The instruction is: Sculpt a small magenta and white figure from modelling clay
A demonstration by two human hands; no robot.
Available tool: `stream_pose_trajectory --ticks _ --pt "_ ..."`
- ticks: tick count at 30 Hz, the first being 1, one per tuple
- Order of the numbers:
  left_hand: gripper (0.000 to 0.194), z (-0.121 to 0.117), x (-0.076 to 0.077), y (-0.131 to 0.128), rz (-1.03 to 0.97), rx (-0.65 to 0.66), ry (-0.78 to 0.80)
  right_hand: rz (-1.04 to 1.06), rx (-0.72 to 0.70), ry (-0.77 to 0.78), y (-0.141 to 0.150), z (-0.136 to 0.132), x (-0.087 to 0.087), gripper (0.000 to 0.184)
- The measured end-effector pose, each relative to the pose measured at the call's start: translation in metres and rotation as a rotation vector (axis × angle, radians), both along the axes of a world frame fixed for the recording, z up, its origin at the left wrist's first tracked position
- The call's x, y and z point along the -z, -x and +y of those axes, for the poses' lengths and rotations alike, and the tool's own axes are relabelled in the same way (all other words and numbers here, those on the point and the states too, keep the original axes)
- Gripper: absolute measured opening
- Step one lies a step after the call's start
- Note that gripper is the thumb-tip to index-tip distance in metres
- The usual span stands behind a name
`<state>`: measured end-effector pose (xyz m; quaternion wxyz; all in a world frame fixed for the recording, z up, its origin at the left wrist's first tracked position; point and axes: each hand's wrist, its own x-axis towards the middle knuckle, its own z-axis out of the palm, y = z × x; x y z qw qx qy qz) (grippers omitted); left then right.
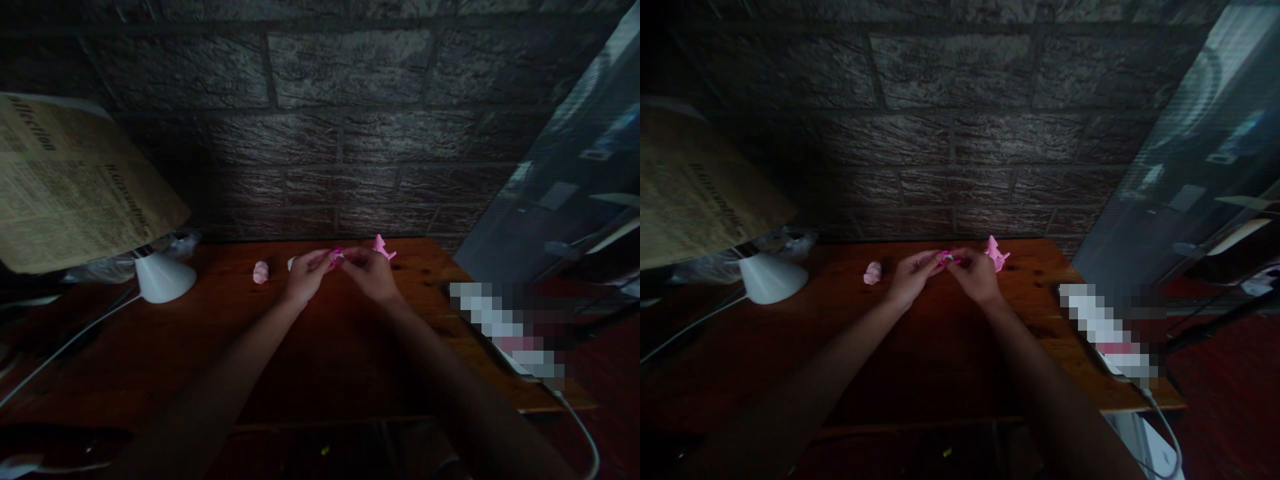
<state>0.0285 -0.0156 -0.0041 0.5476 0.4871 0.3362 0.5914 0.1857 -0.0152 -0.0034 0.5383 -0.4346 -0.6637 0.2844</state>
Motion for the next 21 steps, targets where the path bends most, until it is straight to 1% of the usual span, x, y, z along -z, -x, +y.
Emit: stream_pose_trajectory --ticks 5,8,11,16,21 --pt "0.02 0.0002 -0.0049 0.0035 -0.063 0.018 0.049 0.096 -0.042 0.068 -0.0017 0.0009 -0.0029 0.028" --pt "0.022 0.0014 -0.0062 0.0057 -0.08 0.071 0.073 0.127 -0.092 0.121 -0.0024 0.0 -0.0066 0.032" --pt "0.025 0.0015 -0.0069 0.0067 -0.094 0.1 0.079 0.143 -0.119 0.142 -0.0027 -0.0005 -0.0085 0.035" --pt "0.032 -0.001 -0.0089 0.0061 -0.078 0.128 0.066 0.158 -0.144 0.165 -0.0029 -0.0001 -0.0084 0.035" --pt "0.025 -0.0015 -0.0089 0.0044 -0.049 0.097 0.044 0.158 -0.143 0.157 -0.0024 0.0004 -0.0071 0.033"
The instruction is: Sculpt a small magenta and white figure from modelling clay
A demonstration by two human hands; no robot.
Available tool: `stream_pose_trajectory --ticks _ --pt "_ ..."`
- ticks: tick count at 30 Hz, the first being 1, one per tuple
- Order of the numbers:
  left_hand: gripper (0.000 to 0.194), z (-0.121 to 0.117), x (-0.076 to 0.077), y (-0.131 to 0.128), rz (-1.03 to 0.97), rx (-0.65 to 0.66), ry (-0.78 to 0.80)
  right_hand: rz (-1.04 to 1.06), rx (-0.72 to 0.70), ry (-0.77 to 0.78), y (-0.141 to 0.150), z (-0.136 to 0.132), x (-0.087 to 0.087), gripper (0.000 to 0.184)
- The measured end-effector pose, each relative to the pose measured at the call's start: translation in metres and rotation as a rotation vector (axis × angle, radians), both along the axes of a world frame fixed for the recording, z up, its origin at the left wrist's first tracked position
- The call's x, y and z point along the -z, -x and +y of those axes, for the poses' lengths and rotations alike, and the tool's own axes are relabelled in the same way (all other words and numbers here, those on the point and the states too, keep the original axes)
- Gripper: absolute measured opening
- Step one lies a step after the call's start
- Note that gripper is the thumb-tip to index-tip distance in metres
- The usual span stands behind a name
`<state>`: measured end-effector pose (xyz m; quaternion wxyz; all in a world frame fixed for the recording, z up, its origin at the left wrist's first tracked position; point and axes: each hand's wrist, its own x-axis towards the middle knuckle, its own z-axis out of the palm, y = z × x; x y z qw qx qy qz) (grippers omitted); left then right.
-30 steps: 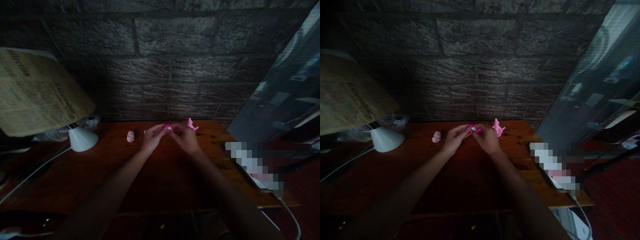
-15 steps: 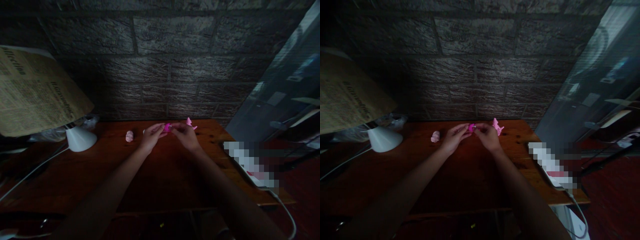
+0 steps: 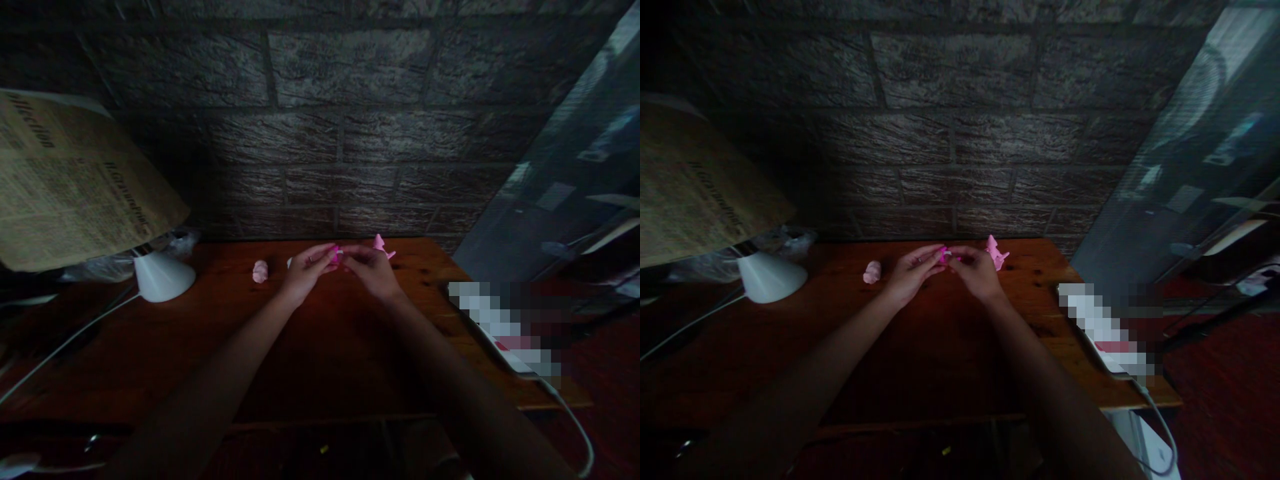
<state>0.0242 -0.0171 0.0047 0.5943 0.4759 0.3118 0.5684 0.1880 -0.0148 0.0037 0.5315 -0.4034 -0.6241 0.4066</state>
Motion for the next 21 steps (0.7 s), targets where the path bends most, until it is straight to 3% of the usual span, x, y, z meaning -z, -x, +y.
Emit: stream_pose_trajectory --ticks 8,16,21 --pt "0.023 0.006 0.003 0.002 -0.091 -0.016 0.049 -0.046 0.074 -0.18 0.005 -0.005 0.0 0.027" --pt "0.015 0.007 0.0 0.004 -0.142 -0.013 0.13 -0.033 0.198 -0.061 -0.003 -0.003 -0.008 0.028" --pt "0.01 0.009 -0.002 0.008 -0.22 -0.037 0.229 -0.295 0.171 -0.069 -0.004 0.001 0.006 0.015"
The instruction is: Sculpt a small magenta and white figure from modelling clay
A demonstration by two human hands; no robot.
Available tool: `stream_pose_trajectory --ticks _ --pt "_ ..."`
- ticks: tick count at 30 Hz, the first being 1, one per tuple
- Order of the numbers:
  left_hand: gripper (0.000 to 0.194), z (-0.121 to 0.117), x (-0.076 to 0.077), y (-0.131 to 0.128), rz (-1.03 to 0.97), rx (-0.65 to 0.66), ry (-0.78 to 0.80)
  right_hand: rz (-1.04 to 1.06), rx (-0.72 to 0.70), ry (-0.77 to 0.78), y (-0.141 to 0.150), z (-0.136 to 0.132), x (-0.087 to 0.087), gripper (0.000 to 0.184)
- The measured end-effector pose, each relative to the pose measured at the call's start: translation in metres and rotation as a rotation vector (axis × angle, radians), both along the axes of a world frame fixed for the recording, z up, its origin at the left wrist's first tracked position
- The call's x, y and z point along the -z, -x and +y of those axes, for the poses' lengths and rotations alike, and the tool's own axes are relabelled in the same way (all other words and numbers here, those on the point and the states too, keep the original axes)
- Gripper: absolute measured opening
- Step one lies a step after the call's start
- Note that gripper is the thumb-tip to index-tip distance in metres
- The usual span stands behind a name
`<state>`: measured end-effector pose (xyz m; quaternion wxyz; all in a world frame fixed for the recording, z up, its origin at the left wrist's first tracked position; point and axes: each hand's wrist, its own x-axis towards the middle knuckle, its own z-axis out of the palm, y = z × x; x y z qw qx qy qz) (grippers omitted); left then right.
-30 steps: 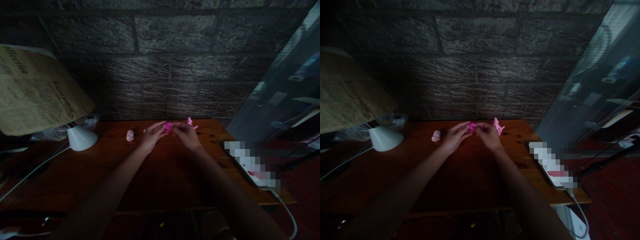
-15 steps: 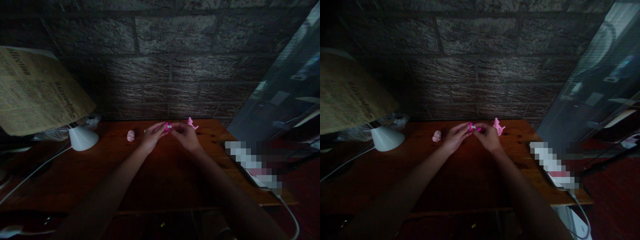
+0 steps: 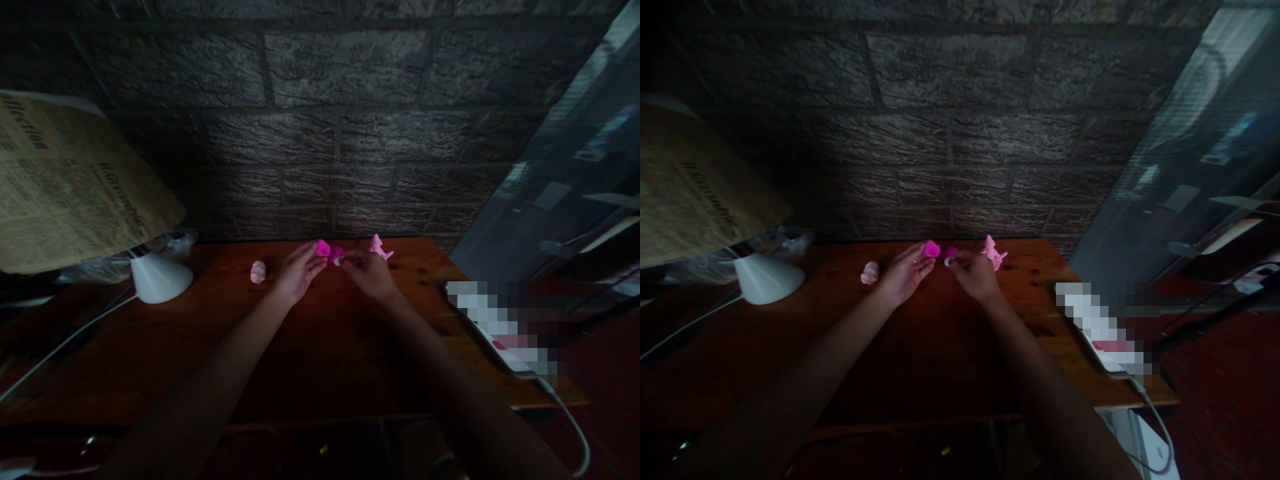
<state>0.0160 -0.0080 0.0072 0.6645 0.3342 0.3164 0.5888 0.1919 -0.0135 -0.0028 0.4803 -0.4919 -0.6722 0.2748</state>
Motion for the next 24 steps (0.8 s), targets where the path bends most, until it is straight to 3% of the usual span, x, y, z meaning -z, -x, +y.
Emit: stream_pose_trajectory --ticks 5,8,10,13,15,20,24 --pt "0.003 0.003 -0.002 0.002 -0.096 0.026 0.088 -0.248 -0.058 0.028 -0.001 0.001 0.009 0.009" --pt "0.006 0.002 -0.003 0.001 -0.098 0.023 0.105 -0.169 0.017 -0.024 -0.001 -0.002 0.001 0.012" --pt "0.007 0.0 -0.003 -0.001 -0.075 0.025 0.088 -0.026 -0.015 0.064 0.0 -0.004 -0.006 0.025" --pt "0.007 -0.003 -0.001 -0.003 0.021 0.06 0.008 0.125 -0.172 0.198 0.004 -0.006 -0.011 0.032" --pt "0.011 -0.004 0.002 -0.004 0.113 0.082 -0.055 0.162 -0.209 0.198 0.005 -0.005 -0.01 0.03" --pt "0.026 -0.002 0.012 -0.006 0.369 0.034 -0.255 0.107 -0.109 0.052 0.005 0.0 0.001 0.019" --pt "0.026 -0.004 0.017 -0.008 0.587 -0.028 -0.473 0.03 -0.035 -0.009 0.006 -0.004 0.0 0.016"
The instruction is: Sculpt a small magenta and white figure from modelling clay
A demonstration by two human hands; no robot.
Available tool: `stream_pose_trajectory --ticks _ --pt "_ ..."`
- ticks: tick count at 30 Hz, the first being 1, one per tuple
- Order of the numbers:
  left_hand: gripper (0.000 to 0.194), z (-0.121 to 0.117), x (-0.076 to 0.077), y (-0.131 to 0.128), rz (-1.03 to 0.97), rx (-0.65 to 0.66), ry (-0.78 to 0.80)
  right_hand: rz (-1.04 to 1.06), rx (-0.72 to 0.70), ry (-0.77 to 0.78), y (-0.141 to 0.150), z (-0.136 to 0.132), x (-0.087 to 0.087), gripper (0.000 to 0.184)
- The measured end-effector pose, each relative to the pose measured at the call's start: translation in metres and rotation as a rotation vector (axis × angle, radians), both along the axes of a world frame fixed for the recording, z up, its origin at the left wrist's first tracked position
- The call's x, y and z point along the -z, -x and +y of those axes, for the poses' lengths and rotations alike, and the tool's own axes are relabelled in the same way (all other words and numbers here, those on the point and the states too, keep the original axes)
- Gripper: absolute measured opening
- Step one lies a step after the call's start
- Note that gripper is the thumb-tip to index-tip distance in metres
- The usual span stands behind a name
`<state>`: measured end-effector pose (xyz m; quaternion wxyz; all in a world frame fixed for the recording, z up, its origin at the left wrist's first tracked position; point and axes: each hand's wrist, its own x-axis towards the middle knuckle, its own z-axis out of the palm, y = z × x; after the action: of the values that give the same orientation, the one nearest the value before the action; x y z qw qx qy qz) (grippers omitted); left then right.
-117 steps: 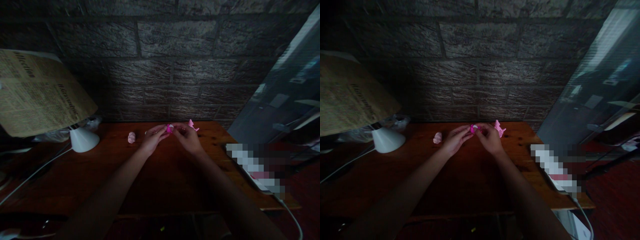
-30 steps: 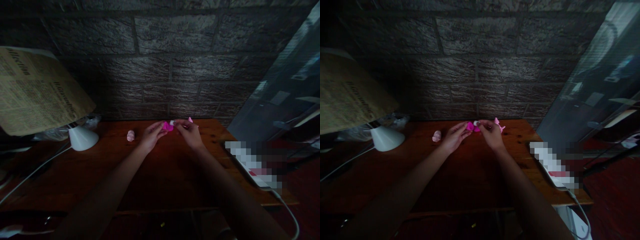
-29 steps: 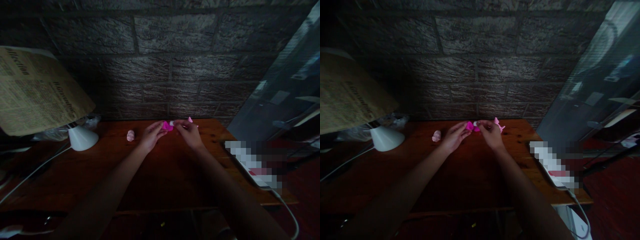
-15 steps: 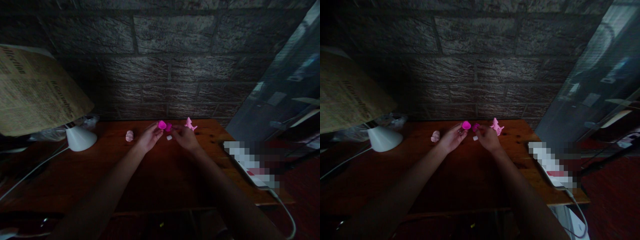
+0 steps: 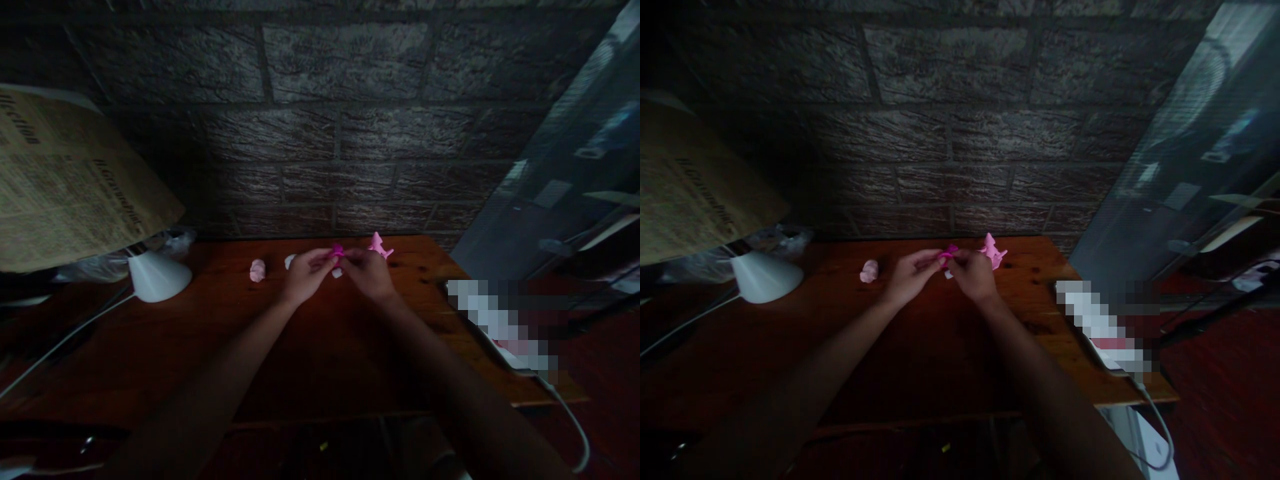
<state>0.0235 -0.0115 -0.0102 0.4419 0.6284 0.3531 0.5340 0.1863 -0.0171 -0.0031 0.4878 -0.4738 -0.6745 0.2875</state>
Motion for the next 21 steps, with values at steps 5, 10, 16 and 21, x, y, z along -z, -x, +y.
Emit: stream_pose_trajectory --ticks 5,10,16,21 --pt "0.03 -0.0069 -0.0006 -0.0019 0.301 -0.14 -0.249 -0.174 0.134 -0.133 0.0046 -0.0057 -0.0047 0.013" --pt "0.023 -0.0074 -0.0032 -0.0005 0.34 -0.252 -0.316 -0.196 0.123 -0.2 0.0094 -0.0083 -0.0042 0.019" --pt "0.022 -0.0083 -0.0032 0.0006 0.443 -0.325 -0.408 -0.253 0.109 -0.233 0.0102 -0.01 -0.0037 0.02" --pt "0.02 -0.0102 -0.0043 0.0011 0.477 -0.35 -0.442 -0.231 0.119 -0.255 0.0104 -0.011 -0.0045 0.017"
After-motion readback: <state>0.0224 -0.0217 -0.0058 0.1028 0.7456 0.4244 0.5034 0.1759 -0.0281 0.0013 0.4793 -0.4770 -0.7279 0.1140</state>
